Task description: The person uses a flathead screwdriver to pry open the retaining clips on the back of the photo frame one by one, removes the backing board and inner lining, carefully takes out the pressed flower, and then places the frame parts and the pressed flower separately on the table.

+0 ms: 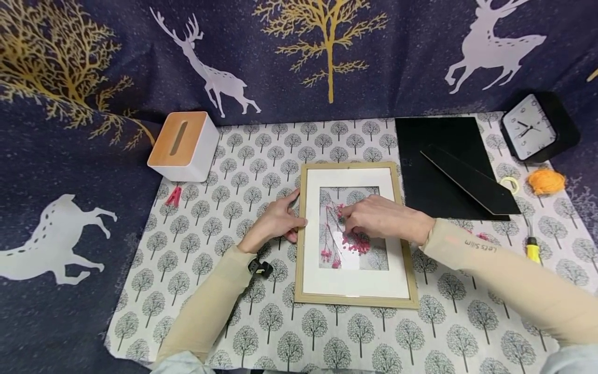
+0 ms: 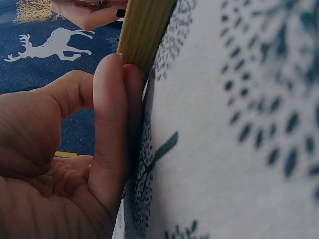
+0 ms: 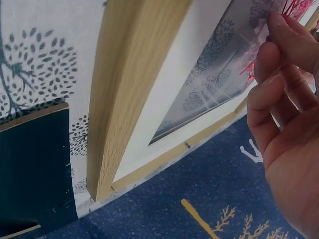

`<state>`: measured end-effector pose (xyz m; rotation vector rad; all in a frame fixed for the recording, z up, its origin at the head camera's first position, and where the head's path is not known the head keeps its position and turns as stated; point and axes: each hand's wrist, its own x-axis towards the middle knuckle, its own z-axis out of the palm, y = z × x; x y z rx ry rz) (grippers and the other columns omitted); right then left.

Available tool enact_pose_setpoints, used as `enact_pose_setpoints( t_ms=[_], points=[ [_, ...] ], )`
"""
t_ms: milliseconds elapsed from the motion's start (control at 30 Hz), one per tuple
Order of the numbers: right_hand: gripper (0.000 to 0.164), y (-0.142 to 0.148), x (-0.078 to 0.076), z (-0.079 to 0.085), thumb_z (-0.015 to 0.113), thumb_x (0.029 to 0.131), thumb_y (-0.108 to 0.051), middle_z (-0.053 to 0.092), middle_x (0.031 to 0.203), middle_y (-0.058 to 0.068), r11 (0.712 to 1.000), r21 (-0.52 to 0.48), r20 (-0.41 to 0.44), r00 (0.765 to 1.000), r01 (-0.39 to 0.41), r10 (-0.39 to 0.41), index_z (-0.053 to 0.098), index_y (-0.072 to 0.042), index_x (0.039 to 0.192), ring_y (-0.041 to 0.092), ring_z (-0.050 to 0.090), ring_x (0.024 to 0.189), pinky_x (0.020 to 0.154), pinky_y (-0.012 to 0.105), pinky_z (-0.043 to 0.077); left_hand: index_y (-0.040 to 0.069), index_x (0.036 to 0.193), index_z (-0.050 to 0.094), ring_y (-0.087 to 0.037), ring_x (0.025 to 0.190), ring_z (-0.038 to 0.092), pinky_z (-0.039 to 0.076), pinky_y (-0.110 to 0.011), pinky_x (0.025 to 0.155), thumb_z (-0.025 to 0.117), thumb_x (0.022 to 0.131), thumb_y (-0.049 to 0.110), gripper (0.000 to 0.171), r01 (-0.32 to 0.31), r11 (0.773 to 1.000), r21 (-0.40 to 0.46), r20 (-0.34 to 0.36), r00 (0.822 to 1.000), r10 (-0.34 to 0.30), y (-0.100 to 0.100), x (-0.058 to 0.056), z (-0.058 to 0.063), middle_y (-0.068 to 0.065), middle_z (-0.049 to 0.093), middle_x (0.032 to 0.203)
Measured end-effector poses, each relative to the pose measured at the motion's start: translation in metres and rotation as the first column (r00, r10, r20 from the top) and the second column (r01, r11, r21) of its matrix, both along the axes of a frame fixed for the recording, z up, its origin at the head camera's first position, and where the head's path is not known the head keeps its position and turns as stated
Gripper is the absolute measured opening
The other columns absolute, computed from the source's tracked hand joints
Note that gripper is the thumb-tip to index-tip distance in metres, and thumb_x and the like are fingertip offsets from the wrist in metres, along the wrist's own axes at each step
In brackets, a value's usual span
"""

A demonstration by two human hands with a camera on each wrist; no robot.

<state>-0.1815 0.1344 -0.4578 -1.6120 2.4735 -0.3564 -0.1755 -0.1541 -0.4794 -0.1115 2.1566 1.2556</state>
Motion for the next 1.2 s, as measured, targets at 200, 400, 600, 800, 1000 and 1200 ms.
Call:
enact_pose_setpoints(
  t_ms=[200, 400, 600, 800, 1000, 1200],
  points=[
    [0.033, 0.003, 0.0, -0.001, 0.082, 0.088, 0.006, 0.067, 0.086, -0.009, 1.0, -0.005, -0.02, 1.0, -0.013, 0.013, 0.075, -0.023, 0.073, -0.001, 0.031, 0.058, 0.047, 0.012, 0.028, 0.029, 0.176, 0.016, -0.016, 0.054, 0.069, 0.072, -0.035, 0.062, 0.08, 0.096, 0.006, 0.106, 0.002, 1.0, 0.001, 0.006, 1.0, -0.002, 0.001, 0.0, 0.0, -0.01, 0.068, 0.086],
    [0.031, 0.014, 0.004, -0.002, 0.088, 0.086, 0.0, 0.051, 0.075, -0.01, 1.0, -0.02, -0.089, 0.996, -0.003, 0.001, 0.069, -0.022, 0.073, 0.0, 0.035, 0.061, 0.049, 0.012, 0.031, 0.03, 0.176, 0.015, -0.017, 0.055, 0.07, 0.072, -0.036, 0.063, 0.08, 0.096, 0.006, 0.106, 0.006, 1.0, 0.002, 0.008, 1.0, -0.006, 0.002, 0.0, 0.0, -0.01, 0.067, 0.085],
    [0.026, 0.03, 0.011, 0.003, 0.088, 0.09, -0.011, 0.051, 0.078, -0.013, 0.996, -0.037, -0.07, 0.994, 0.076, -0.078, 0.069, -0.025, 0.078, 0.0, 0.047, 0.065, 0.052, 0.016, 0.04, 0.031, 0.176, 0.014, -0.018, 0.056, 0.07, 0.073, -0.036, 0.064, 0.08, 0.096, 0.006, 0.106, 0.008, 1.0, 0.002, 0.01, 1.0, -0.008, 0.002, -0.001, 0.0, -0.011, 0.068, 0.085],
    [0.01, 0.044, 0.022, 0.005, 0.085, 0.094, -0.02, 0.066, 0.089, -0.018, 0.972, -0.119, -0.026, 0.978, 0.201, -0.206, 0.079, -0.026, 0.089, -0.006, 0.057, 0.072, 0.056, 0.019, 0.05, 0.031, 0.176, 0.016, -0.017, 0.055, 0.07, 0.072, -0.035, 0.063, 0.081, 0.096, 0.006, 0.106, 0.002, 1.0, 0.001, 0.007, 1.0, -0.002, 0.002, -0.002, 0.0, -0.009, 0.067, 0.086],
    [0.017, 0.058, 0.04, 0.005, 0.09, 0.088, -0.011, 0.07, 0.088, -0.02, 0.903, -0.308, 0.008, 0.95, 0.298, -0.311, 0.083, -0.026, 0.091, -0.011, 0.045, 0.065, 0.052, 0.012, 0.038, 0.029, 0.176, 0.015, -0.016, 0.054, 0.069, 0.072, -0.035, 0.062, 0.08, 0.096, 0.006, 0.105, 0.004, 1.0, 0.0, 0.002, 1.0, -0.004, 0.002, -0.002, 0.001, -0.01, 0.066, 0.088],
    [0.023, 0.074, 0.062, 0.011, 0.092, 0.08, -0.004, 0.067, 0.08, -0.019, 0.799, -0.419, 0.062, 0.891, 0.431, -0.449, 0.081, -0.023, 0.085, -0.01, 0.044, 0.065, 0.053, 0.011, 0.035, 0.03, 0.176, 0.014, -0.016, 0.055, 0.068, 0.072, -0.034, 0.062, 0.08, 0.096, 0.006, 0.106, -0.003, 1.0, -0.005, 0.006, 1.0, 0.003, 0.002, -0.001, 0.001, -0.009, 0.066, 0.088]
  ],
)
